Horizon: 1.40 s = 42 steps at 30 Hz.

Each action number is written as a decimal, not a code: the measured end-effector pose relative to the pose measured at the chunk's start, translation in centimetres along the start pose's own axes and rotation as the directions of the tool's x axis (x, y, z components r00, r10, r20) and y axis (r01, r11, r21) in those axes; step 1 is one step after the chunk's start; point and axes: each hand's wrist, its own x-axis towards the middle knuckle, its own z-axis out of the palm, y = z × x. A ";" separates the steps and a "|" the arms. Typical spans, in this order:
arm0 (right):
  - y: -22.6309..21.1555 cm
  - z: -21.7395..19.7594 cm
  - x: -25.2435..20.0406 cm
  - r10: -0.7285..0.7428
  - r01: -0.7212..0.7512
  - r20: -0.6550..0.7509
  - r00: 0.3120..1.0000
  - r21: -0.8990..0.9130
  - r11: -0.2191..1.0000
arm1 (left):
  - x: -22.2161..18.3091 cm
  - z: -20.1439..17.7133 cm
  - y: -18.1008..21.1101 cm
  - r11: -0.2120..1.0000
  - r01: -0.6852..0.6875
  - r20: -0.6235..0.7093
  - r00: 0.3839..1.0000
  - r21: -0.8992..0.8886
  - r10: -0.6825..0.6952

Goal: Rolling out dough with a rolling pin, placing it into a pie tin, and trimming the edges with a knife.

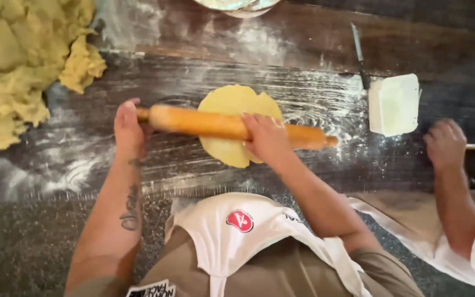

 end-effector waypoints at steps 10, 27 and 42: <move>20.6 7.8 -0.5 0.753 -0.420 -0.122 0.647 0.767 0.485 | 7.3 0.6 0.6 0.603 -0.160 -0.004 0.966 0.781 0.260; 25.4 8.7 5.4 0.792 -0.506 -0.112 0.600 0.713 0.485 | 16.2 3.9 1.6 0.519 -0.252 0.045 0.925 0.817 0.378; 24.3 7.0 8.5 0.774 -0.134 -0.378 0.507 0.853 0.504 | 17.2 6.1 3.6 0.619 -0.262 -0.058 0.892 0.740 0.448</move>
